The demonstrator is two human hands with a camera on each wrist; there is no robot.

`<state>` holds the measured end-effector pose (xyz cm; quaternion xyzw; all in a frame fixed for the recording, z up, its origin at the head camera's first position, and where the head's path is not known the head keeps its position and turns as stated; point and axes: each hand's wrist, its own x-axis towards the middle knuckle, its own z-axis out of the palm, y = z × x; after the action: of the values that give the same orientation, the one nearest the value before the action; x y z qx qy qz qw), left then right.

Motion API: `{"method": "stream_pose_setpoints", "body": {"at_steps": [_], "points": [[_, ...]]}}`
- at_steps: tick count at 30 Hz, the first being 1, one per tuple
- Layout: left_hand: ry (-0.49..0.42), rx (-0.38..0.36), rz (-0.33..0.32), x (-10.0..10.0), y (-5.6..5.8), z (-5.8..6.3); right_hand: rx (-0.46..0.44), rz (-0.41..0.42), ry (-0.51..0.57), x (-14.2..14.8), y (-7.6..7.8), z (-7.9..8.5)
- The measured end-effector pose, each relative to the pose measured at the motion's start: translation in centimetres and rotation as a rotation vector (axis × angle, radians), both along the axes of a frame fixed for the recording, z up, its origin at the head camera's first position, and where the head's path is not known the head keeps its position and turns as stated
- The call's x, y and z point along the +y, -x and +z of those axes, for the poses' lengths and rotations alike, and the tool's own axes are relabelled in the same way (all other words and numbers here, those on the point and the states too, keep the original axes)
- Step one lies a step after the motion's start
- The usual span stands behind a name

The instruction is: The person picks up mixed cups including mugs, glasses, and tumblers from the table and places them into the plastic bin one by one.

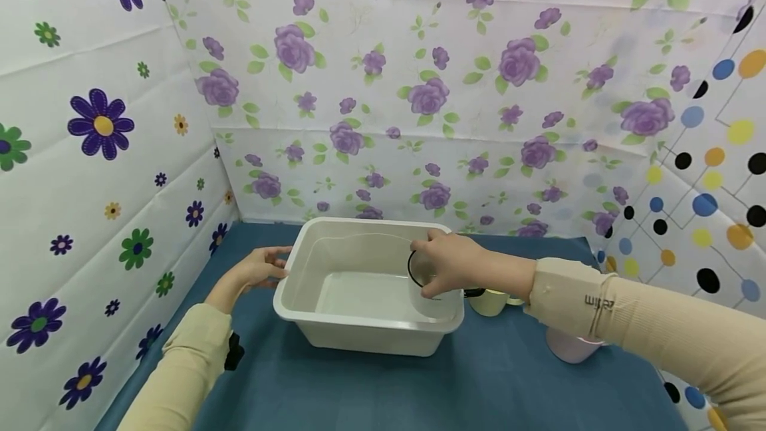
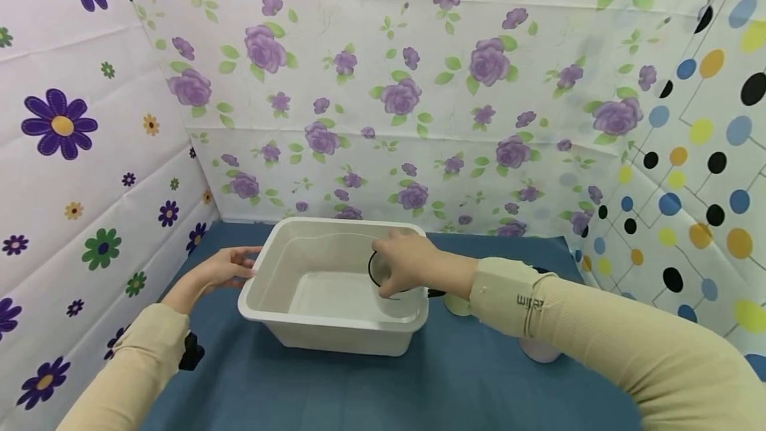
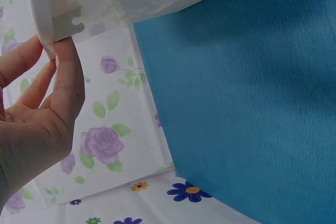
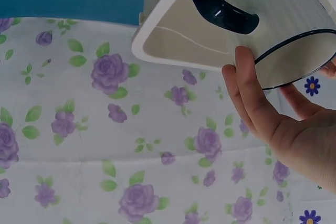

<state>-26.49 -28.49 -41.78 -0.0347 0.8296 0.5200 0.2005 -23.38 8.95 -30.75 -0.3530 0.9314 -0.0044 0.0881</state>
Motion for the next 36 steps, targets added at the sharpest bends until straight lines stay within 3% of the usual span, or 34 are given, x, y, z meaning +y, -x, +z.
{"method": "stream_pose_setpoints", "body": {"at_steps": [9,22,29,36], "points": [[0.002,0.008,0.007,0.2,0.0,0.0,-0.037,0.04,-0.013,-1.9,0.3,-0.5],[-0.006,0.009,-0.009,0.1,-0.1,0.0,-0.069,0.032,-0.037,-4.8,0.8,-1.0],[0.009,0.011,0.016,0.0,0.0,0.0,-0.071,0.032,-0.06,-5.7,1.3,-1.8],[0.012,0.008,0.0,0.1,-0.2,0.0,-0.04,0.048,-0.055,-6.7,1.9,-3.1]]}}
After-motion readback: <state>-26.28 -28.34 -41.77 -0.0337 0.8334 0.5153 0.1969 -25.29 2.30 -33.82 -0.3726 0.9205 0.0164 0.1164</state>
